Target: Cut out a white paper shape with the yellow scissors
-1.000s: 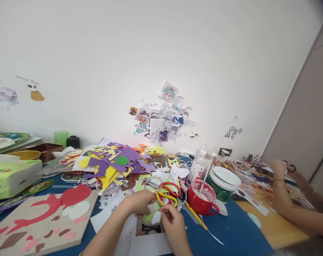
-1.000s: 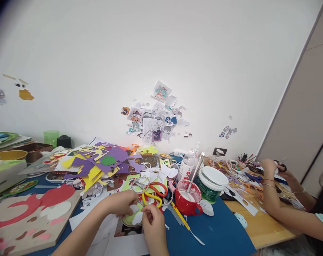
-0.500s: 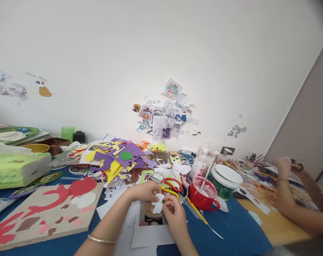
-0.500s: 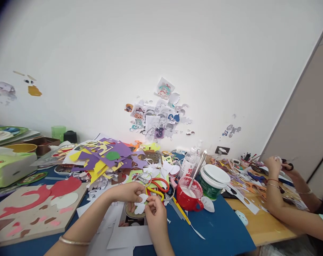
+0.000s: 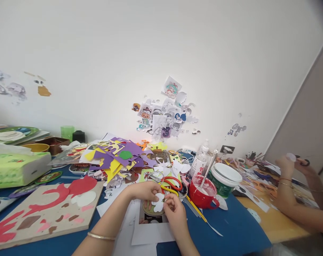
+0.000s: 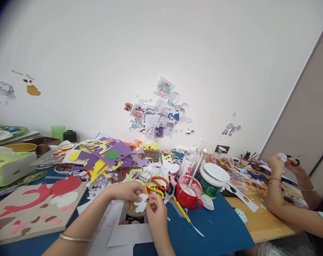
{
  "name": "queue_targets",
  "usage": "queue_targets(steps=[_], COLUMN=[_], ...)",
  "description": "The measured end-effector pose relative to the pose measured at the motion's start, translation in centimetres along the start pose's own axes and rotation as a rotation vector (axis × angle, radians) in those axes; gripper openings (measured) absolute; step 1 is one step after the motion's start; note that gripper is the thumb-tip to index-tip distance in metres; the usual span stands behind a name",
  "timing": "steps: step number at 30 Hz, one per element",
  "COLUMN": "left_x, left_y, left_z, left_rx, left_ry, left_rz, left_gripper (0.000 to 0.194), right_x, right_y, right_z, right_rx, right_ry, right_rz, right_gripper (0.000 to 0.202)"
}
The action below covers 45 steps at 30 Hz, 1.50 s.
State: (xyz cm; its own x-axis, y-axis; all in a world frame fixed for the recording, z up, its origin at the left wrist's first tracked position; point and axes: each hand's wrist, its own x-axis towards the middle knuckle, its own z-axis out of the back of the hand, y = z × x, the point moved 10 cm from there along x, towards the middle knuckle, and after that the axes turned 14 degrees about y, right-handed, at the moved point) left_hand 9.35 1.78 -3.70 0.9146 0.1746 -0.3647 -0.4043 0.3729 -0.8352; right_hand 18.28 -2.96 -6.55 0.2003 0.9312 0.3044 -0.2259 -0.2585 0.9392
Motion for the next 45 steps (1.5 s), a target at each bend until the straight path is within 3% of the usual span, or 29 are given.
queue_targets(steps=[8,14,18,25,36,45], left_x=[-0.1,-0.4,-0.5,-0.1,-0.5,-0.4], left_y=[-0.5,-0.7,-0.4,0.9,0.6,0.7], left_z=[-0.2,0.0,0.5,0.7,1.0,1.4], left_rx=[-0.065,-0.074,-0.082,-0.130,-0.148,-0.175], left_ry=[0.017,-0.010,-0.039,-0.052,-0.069,-0.108], left_rz=[-0.048,-0.048,-0.041,-0.014,-0.017,-0.043], left_gripper=[0.020,0.027,0.026,0.022,0.022,0.024], right_x=[0.1,0.3,0.2,0.2,-0.1,0.3], right_y=[-0.3,-0.9,-1.1,-0.5,0.0,-0.9], right_z=[0.3,0.1,0.3,-0.6,-1.1,-1.5], right_rx=[0.020,0.042,0.074,0.146,0.180,0.338], right_ry=[0.002,0.081,0.050,0.166,0.119,0.199], right_rz=[0.001,-0.022,-0.024,0.009,0.041,-0.041], right_gripper=[0.020,0.029,0.028,0.028,0.019,0.022])
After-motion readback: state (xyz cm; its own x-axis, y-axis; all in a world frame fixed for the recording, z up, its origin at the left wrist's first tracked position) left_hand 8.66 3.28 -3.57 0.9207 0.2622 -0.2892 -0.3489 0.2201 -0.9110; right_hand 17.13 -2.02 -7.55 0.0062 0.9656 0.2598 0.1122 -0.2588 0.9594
